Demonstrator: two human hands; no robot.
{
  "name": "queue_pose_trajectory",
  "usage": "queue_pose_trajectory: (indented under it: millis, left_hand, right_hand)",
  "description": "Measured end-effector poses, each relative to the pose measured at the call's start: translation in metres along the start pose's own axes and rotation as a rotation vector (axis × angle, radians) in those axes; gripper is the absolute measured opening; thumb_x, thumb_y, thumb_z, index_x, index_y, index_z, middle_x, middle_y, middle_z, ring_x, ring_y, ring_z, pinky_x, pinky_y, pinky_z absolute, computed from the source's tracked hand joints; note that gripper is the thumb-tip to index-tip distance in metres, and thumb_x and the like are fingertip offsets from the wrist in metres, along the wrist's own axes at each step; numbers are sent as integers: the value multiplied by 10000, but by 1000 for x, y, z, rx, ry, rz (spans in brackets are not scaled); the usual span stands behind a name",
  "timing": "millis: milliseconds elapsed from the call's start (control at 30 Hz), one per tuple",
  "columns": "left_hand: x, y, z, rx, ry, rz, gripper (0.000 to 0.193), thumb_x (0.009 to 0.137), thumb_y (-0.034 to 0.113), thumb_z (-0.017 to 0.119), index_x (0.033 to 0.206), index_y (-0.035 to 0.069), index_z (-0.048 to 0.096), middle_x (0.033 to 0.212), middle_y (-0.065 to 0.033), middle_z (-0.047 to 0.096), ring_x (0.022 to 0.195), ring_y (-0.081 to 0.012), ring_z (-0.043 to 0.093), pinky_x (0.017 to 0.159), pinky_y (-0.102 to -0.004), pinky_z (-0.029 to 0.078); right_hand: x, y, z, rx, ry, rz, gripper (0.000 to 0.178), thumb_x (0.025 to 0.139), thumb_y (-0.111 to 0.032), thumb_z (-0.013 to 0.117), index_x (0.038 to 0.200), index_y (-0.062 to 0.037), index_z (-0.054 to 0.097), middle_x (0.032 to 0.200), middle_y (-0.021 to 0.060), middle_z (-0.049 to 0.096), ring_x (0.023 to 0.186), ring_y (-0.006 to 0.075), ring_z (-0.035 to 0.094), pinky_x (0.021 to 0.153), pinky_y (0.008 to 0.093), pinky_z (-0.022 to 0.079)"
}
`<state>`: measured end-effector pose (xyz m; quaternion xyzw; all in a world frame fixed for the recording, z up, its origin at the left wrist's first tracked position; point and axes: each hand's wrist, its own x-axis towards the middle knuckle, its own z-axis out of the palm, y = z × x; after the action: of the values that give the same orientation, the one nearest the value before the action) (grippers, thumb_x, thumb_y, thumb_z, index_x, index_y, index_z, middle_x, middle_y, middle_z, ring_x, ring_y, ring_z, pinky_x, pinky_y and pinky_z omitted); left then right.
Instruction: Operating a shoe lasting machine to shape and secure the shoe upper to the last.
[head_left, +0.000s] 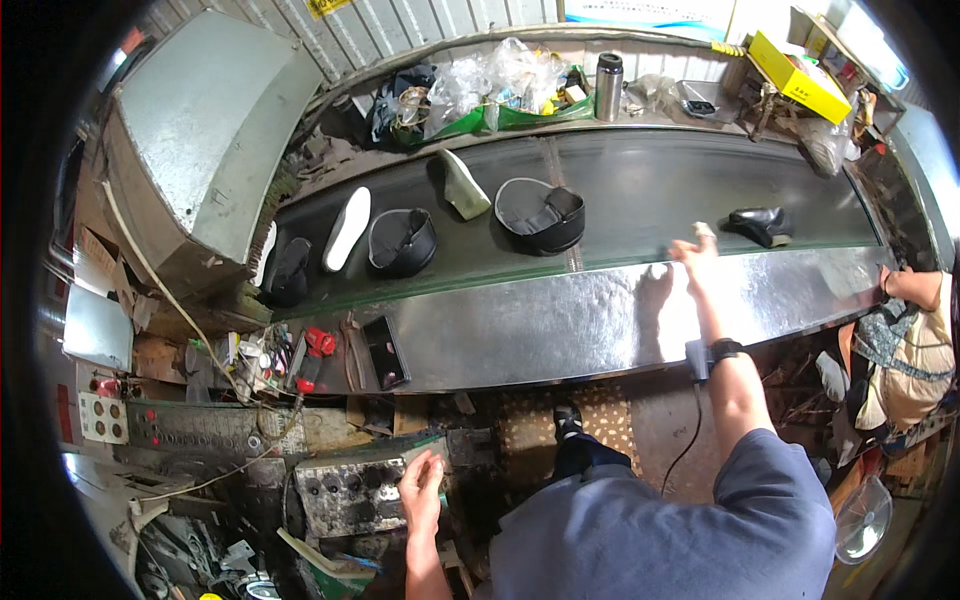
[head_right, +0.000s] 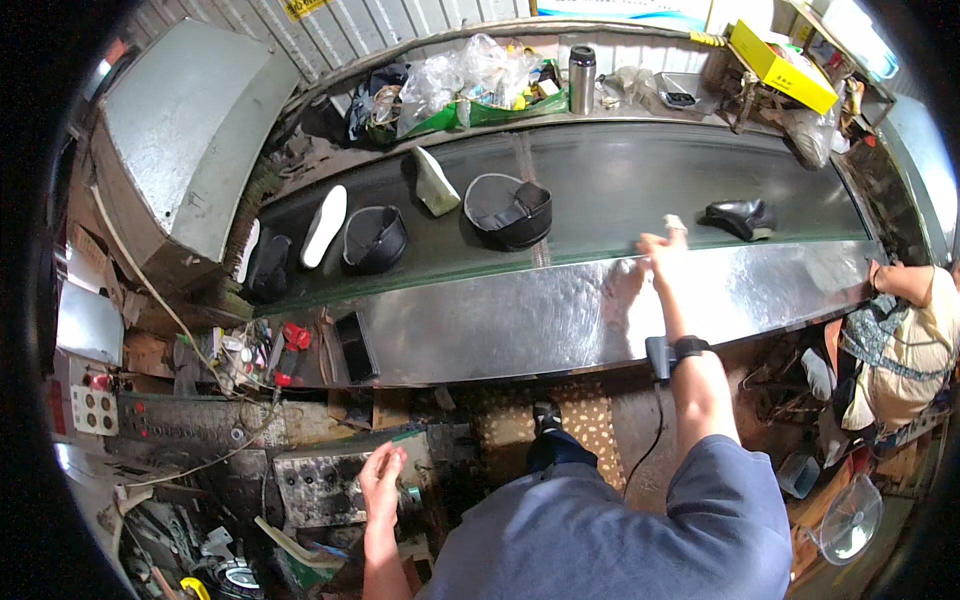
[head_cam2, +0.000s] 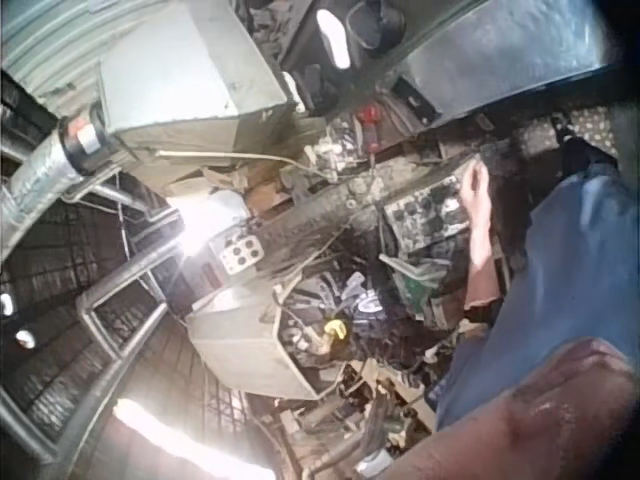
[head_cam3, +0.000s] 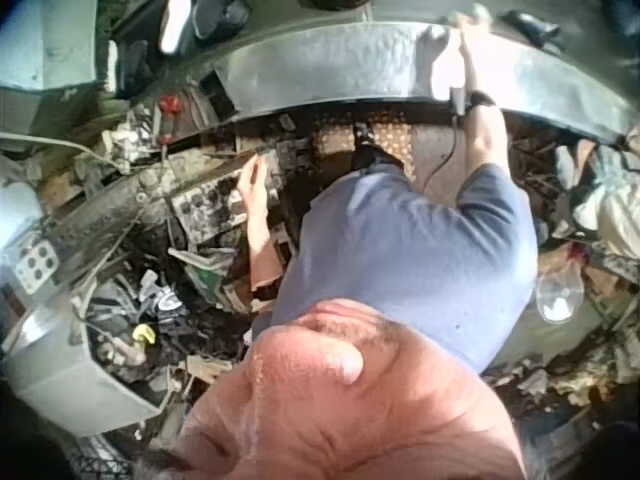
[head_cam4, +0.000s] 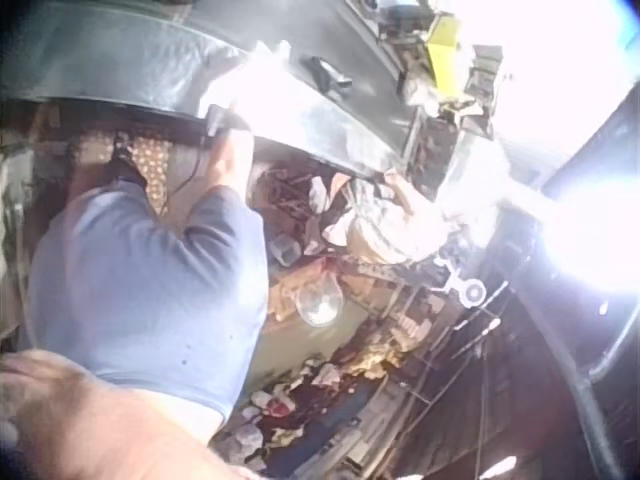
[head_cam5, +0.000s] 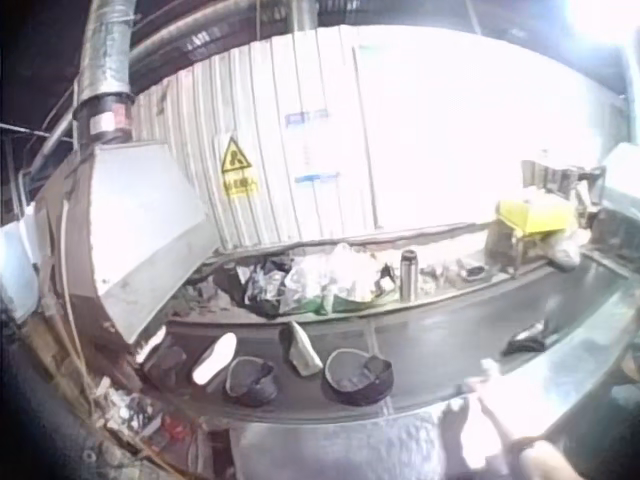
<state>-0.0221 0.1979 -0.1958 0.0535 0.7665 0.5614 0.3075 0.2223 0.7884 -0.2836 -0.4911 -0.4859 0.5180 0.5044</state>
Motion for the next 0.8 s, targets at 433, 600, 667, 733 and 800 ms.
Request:
queue_pose_trajectory:
  millis: [433, 600, 667, 733, 800]
  left_hand:
    - [86, 65, 35, 75, -114, 49, 380, 946, 107, 690, 1282, -41, 592, 1174, -134, 682, 1079, -178, 646, 978, -304, 497]
    - [195, 97, 90, 242, -371, 142, 384, 956, 121, 668, 1287, -55, 583, 1154, -142, 686, 1050, -184, 656, 960, -305, 502]
    - [258, 96, 129, 272, -434, 180, 416, 943, 141, 679, 1306, -37, 580, 1137, -137, 691, 1033, -176, 654, 936, -310, 508]
    - [306, 117, 182, 324, -481, 171, 535, 900, 205, 719, 1365, 3, 547, 1154, -165, 697, 1074, -209, 652, 961, -337, 500]
    - [363, 125, 233, 371, -402, 211, 754, 833, 287, 774, 1450, 14, 438, 1285, -223, 622, 1162, -271, 621, 983, -384, 496]
  right_hand:
    - [-25, 11, 207, 356, -58, 536, 1088, 803, -106, 833, 1583, -285, 97, 1119, 102, 557, 845, 188, 560, 664, 364, 464]
    - [-97, -24, 120, 665, -294, 418, 778, 917, -73, 696, 1545, -301, 298, 926, 6, 518, 753, 120, 495, 670, 292, 432]
    - [-154, -44, 80, 583, -159, 584, 720, 926, -114, 703, 1520, -283, 334, 1132, 20, 535, 927, 152, 535, 800, 405, 462]
    - [-214, -45, 36, 611, 75, 749, 598, 933, -111, 692, 1432, -253, 395, 1203, 1, 555, 1060, 166, 542, 920, 477, 461]
    - [-267, -37, 1, 763, 20, 701, 510, 935, -121, 687, 1368, -241, 444, 1141, -26, 574, 1117, 175, 543, 984, 533, 444]
